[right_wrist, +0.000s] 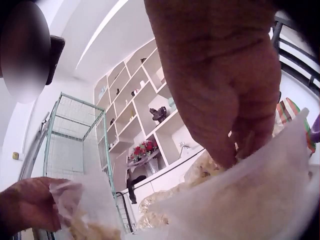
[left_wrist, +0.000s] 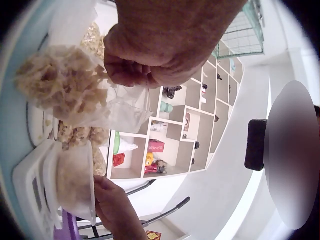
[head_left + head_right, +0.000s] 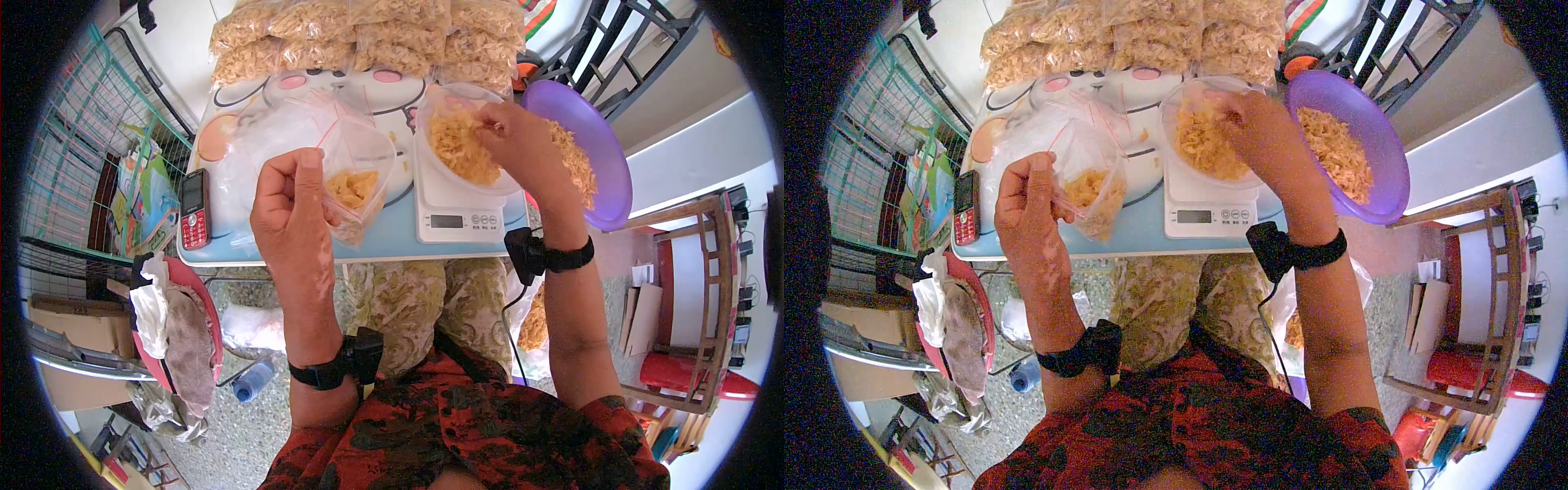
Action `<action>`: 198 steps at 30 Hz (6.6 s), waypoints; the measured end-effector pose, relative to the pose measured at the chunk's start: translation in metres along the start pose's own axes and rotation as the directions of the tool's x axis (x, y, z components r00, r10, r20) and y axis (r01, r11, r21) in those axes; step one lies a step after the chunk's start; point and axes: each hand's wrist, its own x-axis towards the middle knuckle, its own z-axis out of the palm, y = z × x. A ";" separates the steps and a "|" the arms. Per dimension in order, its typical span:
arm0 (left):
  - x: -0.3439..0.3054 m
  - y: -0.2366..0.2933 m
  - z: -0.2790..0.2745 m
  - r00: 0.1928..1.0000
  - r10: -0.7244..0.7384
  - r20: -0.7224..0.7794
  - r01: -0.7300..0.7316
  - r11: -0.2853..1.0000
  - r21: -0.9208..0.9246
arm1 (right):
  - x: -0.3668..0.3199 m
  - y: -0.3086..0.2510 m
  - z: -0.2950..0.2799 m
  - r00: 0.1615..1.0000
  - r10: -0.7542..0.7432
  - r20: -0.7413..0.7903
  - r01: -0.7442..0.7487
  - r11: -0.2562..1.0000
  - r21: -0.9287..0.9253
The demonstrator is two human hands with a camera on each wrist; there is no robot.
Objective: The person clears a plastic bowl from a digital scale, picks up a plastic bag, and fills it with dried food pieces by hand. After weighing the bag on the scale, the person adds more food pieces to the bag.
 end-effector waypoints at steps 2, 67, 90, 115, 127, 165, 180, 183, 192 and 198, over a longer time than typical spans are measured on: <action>0.000 0.000 0.000 1.000 0.005 -0.001 -0.005 1.000 -0.001 | -0.001 -0.003 0.004 1.000 -0.010 0.007 0.011 0.997 -0.078; -0.002 0.004 0.005 1.000 -0.001 0.006 0.002 1.000 -0.024 | 0.003 0.001 -0.006 0.981 0.193 -0.006 -0.183 0.941 0.284; -0.004 0.007 0.002 0.999 -0.036 0.004 0.036 0.997 -0.073 | 0.002 -0.008 -0.012 0.936 0.333 0.110 -0.204 0.262 0.943; -0.007 0.006 0.007 0.986 -0.125 0.114 0.137 0.985 -0.103 | -0.012 -0.100 0.026 0.976 0.018 -0.219 0.146 0.690 0.709; -0.003 0.003 -0.001 0.989 -0.094 0.116 0.107 0.988 -0.108 | -0.016 -0.109 0.037 0.932 -0.321 -0.166 0.359 0.875 0.324; -0.005 0.004 -0.003 0.995 0.000 0.105 -0.009 0.997 0.081 | -0.002 -0.119 0.030 0.844 -0.478 0.242 0.465 0.878 0.112; 0.003 0.003 -0.013 0.987 -0.143 0.067 0.145 0.989 -0.025 | -0.009 -0.117 0.012 0.848 -0.406 0.342 0.239 0.867 0.437; 0.002 0.002 -0.012 0.986 -0.146 0.078 0.149 0.988 -0.041 | -0.012 -0.118 0.019 0.878 -0.393 0.275 0.258 0.870 0.420; 0.002 0.003 -0.011 0.989 -0.130 0.077 0.132 0.991 -0.024 | -0.013 -0.123 0.029 0.912 -0.366 0.182 0.273 0.877 0.397; -0.001 0.004 -0.009 0.992 -0.068 0.103 0.061 0.995 0.078 | -0.010 -0.119 0.031 0.905 -0.380 0.191 0.322 0.905 0.277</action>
